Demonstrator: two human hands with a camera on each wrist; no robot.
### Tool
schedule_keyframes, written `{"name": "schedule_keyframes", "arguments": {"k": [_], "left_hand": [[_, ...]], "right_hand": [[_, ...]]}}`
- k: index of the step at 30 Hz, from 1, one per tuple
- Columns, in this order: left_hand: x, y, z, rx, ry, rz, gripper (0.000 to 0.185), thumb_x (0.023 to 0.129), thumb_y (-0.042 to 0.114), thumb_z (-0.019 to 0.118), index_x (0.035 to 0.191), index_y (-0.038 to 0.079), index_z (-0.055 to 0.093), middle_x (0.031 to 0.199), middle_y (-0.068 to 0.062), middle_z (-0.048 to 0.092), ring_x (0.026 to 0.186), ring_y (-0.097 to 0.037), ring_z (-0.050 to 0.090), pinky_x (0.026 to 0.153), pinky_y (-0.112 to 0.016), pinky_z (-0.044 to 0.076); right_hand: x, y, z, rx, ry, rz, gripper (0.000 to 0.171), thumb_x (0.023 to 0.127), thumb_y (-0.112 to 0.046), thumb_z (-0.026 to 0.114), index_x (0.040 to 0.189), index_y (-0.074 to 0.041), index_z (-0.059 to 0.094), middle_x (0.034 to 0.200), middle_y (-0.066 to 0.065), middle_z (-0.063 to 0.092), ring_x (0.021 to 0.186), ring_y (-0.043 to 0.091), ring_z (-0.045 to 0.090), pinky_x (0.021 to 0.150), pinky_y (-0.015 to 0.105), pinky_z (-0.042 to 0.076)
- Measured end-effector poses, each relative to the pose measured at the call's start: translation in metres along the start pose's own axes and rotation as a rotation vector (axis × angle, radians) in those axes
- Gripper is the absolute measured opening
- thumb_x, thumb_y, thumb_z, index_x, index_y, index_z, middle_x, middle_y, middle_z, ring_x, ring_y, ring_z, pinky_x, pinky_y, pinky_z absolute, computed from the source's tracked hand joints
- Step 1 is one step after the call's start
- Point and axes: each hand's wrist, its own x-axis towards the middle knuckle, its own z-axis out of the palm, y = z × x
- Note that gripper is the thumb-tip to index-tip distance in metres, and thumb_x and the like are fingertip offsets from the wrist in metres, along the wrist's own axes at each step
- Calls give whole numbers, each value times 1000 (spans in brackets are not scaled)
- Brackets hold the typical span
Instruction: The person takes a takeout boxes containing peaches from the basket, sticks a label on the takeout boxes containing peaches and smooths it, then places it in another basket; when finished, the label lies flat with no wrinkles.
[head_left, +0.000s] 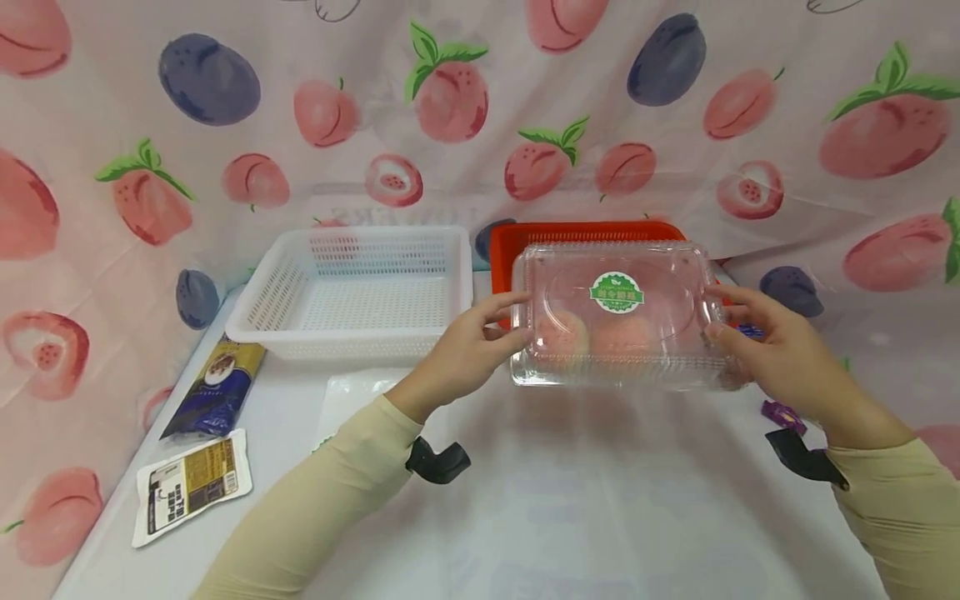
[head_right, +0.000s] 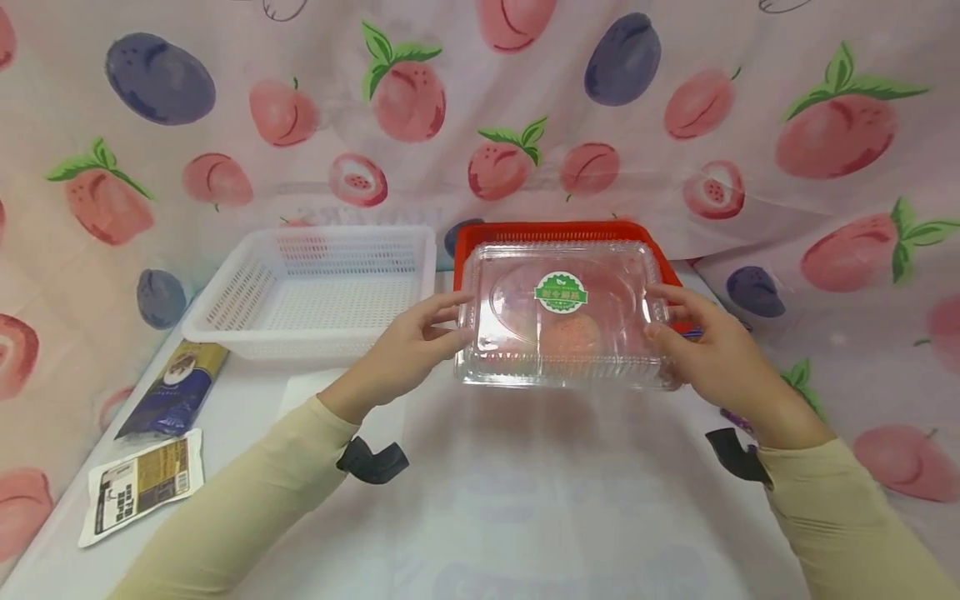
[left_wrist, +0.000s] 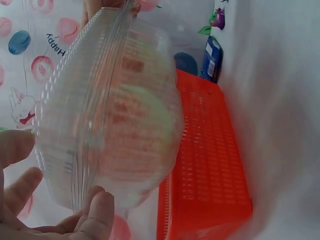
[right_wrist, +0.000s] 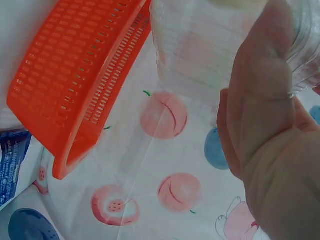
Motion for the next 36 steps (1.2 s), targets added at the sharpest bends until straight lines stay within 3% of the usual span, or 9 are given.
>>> {"name": "schedule_keyframes", "arguments": {"k": [5,10,16,19,23,25,31,32,36], "left_hand": [[9,-2,5,-62,-1,-13,56,97,24,67,149,23,46,139,-8,53,114,-25,61,89,-38,55],[11,-6,7,-85,-5,-48,57,97,26,67,150,26,45,140,-7,52,118,-25,59,91,-41,54],[13,-25,4,-74,55,-98,54,96,26,66,148,22,49,142,-10,51,123,-27,56,97,-43,51],[17,-36,3,-57,75,-134,53,97,25,66,147,18,50,144,-13,51,127,-27,54,100,-44,49],[24,-51,7,-52,94,-184,55,97,26,66,149,16,49,147,-13,47,131,-30,51,101,-45,48],[30,-59,10,-65,99,-191,57,97,28,66,150,16,47,149,-13,46,132,-31,50,101,-44,48],[46,-75,20,-118,115,-188,60,98,31,65,153,17,43,152,-11,43,132,-32,49,103,-41,47],[48,-76,21,-119,123,-191,60,98,31,65,153,17,43,152,-10,43,132,-31,49,103,-41,47],[54,-77,24,-101,150,-216,62,98,34,64,153,19,42,152,-9,44,131,-30,50,103,-40,47]], "right_hand": [[18,4,-4,-4,2,32,60,102,-30,59,155,-13,36,132,33,48,77,5,62,60,25,55],[29,13,-10,11,14,81,64,103,-36,57,157,-15,32,131,32,47,76,4,62,61,25,56],[44,28,-22,-13,46,92,65,103,-39,55,158,-18,30,128,27,51,79,3,61,62,23,55],[56,34,-27,-12,40,106,66,103,-39,54,160,-19,26,132,31,48,91,16,61,63,21,54],[71,41,-31,14,3,154,70,103,-44,52,162,-22,19,141,36,39,109,44,54,65,22,55],[78,45,-32,28,-6,160,71,103,-44,51,162,-21,18,142,37,37,112,48,52,66,22,55],[95,57,-35,17,-19,152,73,102,-44,53,161,-16,19,139,38,42,89,13,63,65,21,55],[98,58,-34,11,-24,153,74,102,-44,53,161,-16,19,139,38,42,88,12,63,65,21,55],[110,67,-31,-2,-47,150,75,102,-46,53,161,-15,20,143,40,39,99,29,63,65,20,54]]}}
